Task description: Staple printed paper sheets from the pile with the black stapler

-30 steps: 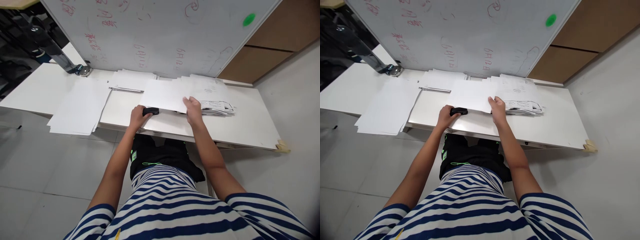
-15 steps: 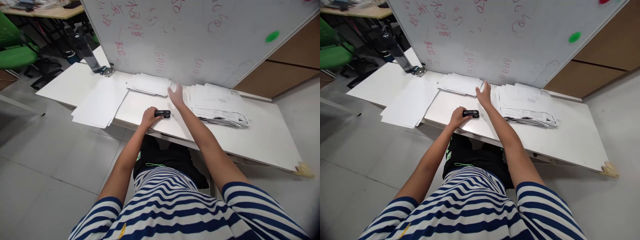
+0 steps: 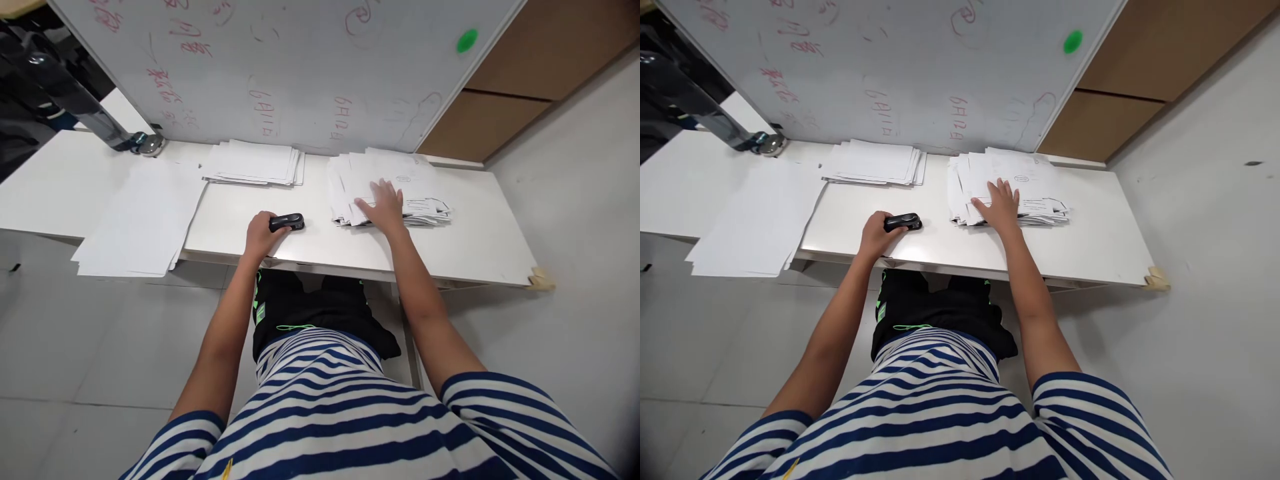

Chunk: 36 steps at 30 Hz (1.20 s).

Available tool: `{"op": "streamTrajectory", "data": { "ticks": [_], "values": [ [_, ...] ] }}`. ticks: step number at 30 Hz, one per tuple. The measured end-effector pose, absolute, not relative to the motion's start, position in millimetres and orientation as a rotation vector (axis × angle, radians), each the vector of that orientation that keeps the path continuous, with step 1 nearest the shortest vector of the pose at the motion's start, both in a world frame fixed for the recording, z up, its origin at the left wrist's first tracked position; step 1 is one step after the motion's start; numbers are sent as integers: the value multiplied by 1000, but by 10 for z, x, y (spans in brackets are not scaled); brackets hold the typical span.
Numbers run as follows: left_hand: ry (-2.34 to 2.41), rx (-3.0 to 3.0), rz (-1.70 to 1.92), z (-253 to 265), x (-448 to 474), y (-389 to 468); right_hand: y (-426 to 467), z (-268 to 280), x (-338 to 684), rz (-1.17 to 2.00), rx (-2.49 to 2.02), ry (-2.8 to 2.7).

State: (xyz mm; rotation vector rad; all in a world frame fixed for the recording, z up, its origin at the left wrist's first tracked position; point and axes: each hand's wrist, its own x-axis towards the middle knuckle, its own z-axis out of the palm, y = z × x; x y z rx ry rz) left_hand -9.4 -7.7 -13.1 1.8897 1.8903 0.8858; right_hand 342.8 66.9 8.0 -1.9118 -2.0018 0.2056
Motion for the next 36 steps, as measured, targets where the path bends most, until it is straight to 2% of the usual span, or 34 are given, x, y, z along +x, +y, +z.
{"op": "streamTrajectory", "data": {
  "ticks": [13, 36],
  "values": [
    [1935, 1835, 861, -79, -75, -97, 606, -131, 3247, -38, -1815, -1773],
    [1924, 1818, 876, -82, -64, -103, 638, -182, 3283, 38, -1755, -1560]
  ]
}}
